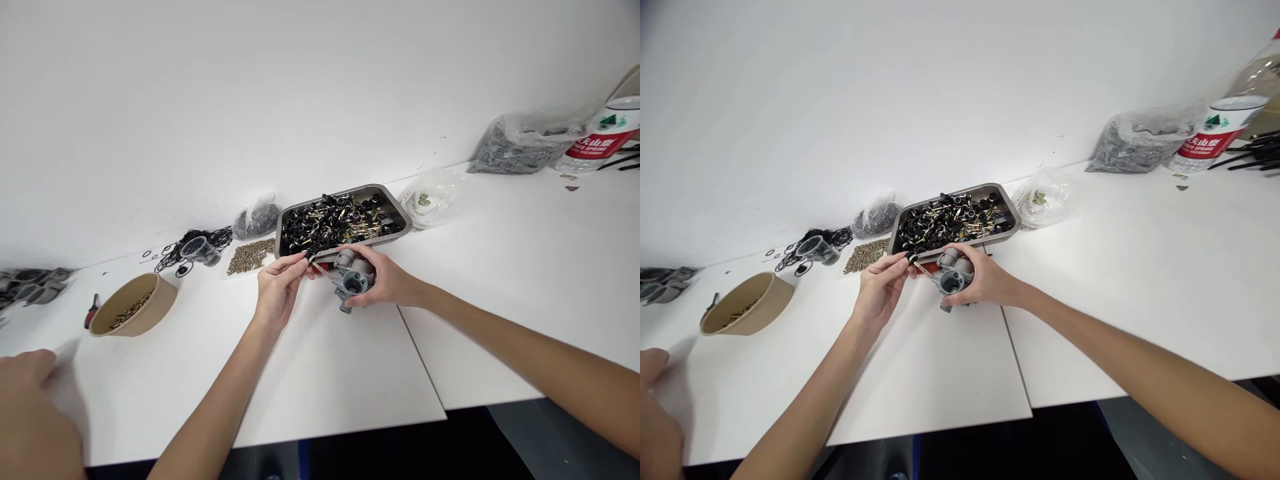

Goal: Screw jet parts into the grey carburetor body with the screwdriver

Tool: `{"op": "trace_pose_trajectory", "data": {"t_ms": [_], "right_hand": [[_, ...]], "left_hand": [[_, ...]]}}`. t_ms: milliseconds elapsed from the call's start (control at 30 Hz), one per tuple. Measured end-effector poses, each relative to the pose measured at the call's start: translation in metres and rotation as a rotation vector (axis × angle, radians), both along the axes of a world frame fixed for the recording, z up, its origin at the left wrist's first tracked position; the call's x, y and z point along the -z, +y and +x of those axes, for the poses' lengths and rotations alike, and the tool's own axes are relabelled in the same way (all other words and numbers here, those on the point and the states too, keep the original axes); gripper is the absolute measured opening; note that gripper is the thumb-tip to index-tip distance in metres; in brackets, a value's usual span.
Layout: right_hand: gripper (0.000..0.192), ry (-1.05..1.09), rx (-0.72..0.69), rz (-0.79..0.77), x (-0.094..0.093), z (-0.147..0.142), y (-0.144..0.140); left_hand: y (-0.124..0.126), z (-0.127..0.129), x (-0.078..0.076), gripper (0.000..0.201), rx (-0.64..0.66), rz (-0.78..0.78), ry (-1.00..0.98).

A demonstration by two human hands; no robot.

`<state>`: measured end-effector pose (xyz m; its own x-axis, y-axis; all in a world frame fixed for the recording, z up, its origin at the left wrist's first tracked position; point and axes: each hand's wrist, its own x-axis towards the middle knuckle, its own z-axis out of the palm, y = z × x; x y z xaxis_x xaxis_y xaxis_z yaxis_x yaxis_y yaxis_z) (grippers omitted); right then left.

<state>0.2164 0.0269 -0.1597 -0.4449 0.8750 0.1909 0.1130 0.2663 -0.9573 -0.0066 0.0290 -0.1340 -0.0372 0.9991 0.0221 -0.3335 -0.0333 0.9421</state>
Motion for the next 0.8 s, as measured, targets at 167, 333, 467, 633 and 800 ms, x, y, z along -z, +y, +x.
{"op": "trace_pose_trajectory", "data": {"t_ms": [167,333,467,633,800], "right_hand": [[0.093,0.021,0.032,-0.001,-0.0010,-0.0006,0.0003],[0.092,0.022,0.053,0.015,-0.0011,-0.0012,0.0003],[0.093,0.019,0.041,-0.003,-0.0016,-0.0016,-0.0008],[0.094,0.020,0.037,-0.019,-0.0029,-0.0018,-0.0018],[0.093,0.037,0.062,0.000,-0.0022,-0.0015,-0.0010]], "left_hand": [[-0.0001,0.0007,0.0014,0.022,0.008,0.011,-0.007],[-0.0005,0.0025,0.0025,0.022,0.007,-0.003,-0.019],[-0.0014,0.0049,0.0016,0.021,0.016,0.001,-0.036],[-0.0029,0.0060,-0.0011,0.021,0.037,0.015,-0.048],[-0.0037,0.0053,-0.0012,0.020,0.061,0.016,-0.034]]}}
